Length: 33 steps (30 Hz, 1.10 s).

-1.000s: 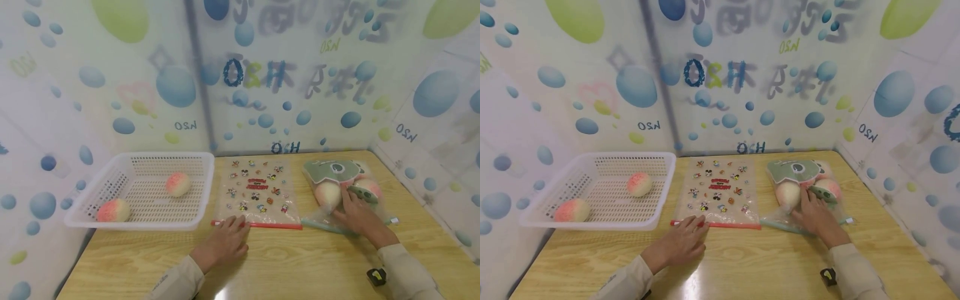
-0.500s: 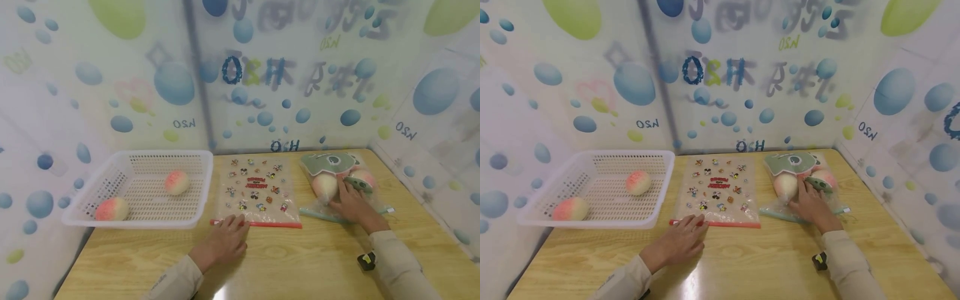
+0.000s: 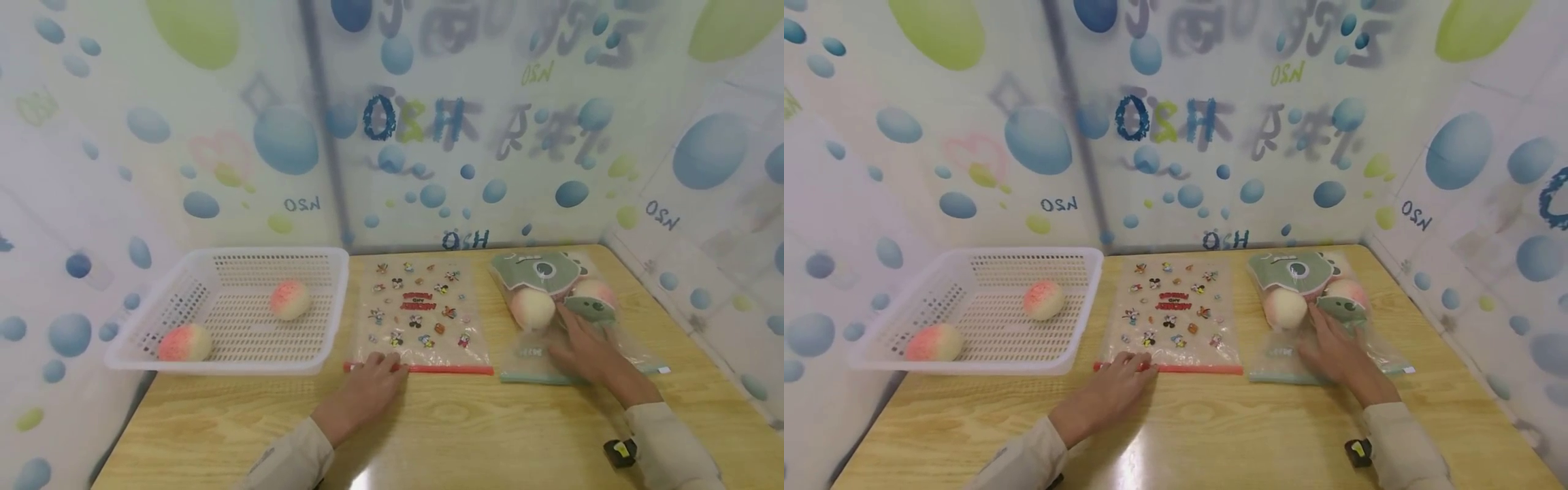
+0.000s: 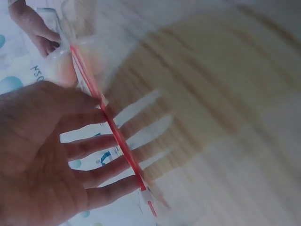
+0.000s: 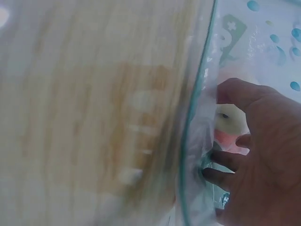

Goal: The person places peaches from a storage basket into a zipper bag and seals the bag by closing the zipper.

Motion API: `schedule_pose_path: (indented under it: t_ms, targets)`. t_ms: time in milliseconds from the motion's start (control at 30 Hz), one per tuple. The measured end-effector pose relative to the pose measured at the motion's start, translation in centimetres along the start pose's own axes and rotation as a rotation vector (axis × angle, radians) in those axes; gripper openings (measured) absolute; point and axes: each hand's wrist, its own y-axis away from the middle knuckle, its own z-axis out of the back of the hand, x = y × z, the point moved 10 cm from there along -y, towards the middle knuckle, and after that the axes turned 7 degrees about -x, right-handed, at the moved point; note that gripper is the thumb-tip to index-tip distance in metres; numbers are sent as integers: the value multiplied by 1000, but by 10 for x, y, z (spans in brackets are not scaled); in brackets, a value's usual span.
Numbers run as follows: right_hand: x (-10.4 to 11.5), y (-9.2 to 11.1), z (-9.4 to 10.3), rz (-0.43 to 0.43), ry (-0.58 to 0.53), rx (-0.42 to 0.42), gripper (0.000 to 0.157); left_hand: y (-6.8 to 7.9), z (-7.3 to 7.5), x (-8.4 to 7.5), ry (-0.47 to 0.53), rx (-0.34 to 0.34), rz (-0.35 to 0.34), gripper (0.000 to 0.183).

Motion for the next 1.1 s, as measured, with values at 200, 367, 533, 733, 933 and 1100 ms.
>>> schedule_pose_path:
  t_ms: [200,367,533,733,933,1100]
  targets:
    - [6,10,6,7,7,-35,94,-8,5,-2,-88,-70,-22,28]
    - [45,15,28,134,11,-244,90,-14,4,-1,-85,-55,-26,24]
    - [124,23,40,400,61,-416,50,-19,10,-1,-138,-115,-76,15]
    - [189,27,10,571,45,-286,22,-23,10,4,-194,-135,-70,11]
    - [209,24,-22,643,120,-225,24,-30,3,22,-12,-74,81,20]
    - [217,24,-27,706,267,-287,24,-27,8,33,172,-83,172,18]
